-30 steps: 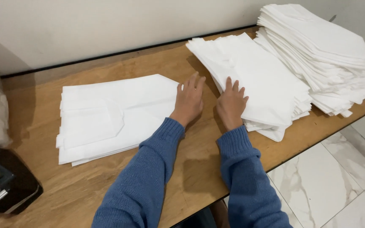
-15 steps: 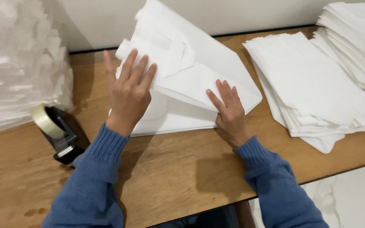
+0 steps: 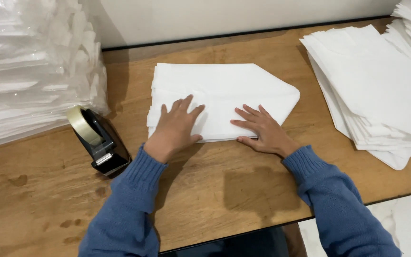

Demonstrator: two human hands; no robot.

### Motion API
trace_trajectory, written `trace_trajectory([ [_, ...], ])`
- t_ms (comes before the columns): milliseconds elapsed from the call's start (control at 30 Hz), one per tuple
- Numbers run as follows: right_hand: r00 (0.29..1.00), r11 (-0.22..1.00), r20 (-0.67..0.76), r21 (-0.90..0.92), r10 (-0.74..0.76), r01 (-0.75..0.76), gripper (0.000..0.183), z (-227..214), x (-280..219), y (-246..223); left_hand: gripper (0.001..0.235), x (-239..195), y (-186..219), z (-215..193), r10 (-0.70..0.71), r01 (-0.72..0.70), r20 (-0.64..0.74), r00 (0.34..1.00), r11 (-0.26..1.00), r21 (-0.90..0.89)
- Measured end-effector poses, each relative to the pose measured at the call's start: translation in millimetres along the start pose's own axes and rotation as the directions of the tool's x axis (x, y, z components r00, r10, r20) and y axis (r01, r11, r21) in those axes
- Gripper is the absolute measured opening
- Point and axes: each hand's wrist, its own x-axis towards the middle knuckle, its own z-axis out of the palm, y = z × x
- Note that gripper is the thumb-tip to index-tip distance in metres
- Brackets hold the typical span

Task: Folding white non-woven bags, stacking them, and then placing the stack into a clear plastic bag for final packaging.

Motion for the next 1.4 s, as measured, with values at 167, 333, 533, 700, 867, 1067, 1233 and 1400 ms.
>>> trace_trajectory([
  [167,0.999,1.0,-0.034,-0.022,-0.001,0.0,0.039,2,0,-3,0.048,38,10,55,0.137,-0.137,-0.027,0.99,0.99,0.017],
  [333,0.999,1.0,-0.036,-0.023,0.015,-0.015,0.04,4,0,-3,0.041,44,6,67,0.169,-0.168,-0.021,0.985,0.984,0.051],
  [533,0.996,1.0,-0.087,-0.016,-0.008,0.007,0.045,-2,-2,4,0.044,36,20,42,0.142,-0.145,0.044,0.989,0.987,0.063],
  [700,0.736,0.94,-0.675,-0.224,0.042,-0.259,0.037,-34,-14,58,0.048,30,48,4,0.113,-0.119,0.084,0.99,0.99,0.08],
  [867,0.574,0.748,-0.723,-0.121,0.384,-0.653,0.062,-46,-43,95,0.048,57,98,4,0.351,-0.351,-0.024,0.936,0.936,0.019],
  [1067,0.478,0.468,-0.575,-0.179,0.664,-0.865,0.071,-39,-56,117,0.043,89,151,22,0.514,-0.519,-0.092,0.853,0.853,-0.052],
  [1233,0.458,0.389,-0.545,-0.245,0.702,-0.888,0.076,-53,-43,75,0.043,94,152,35,0.535,-0.54,-0.076,0.841,0.837,-0.088],
  [1400,0.495,0.39,-0.366,-0.326,0.788,-0.861,0.07,-10,-48,133,0.044,103,136,44,0.459,-0.469,-0.131,0.879,0.881,-0.06],
])
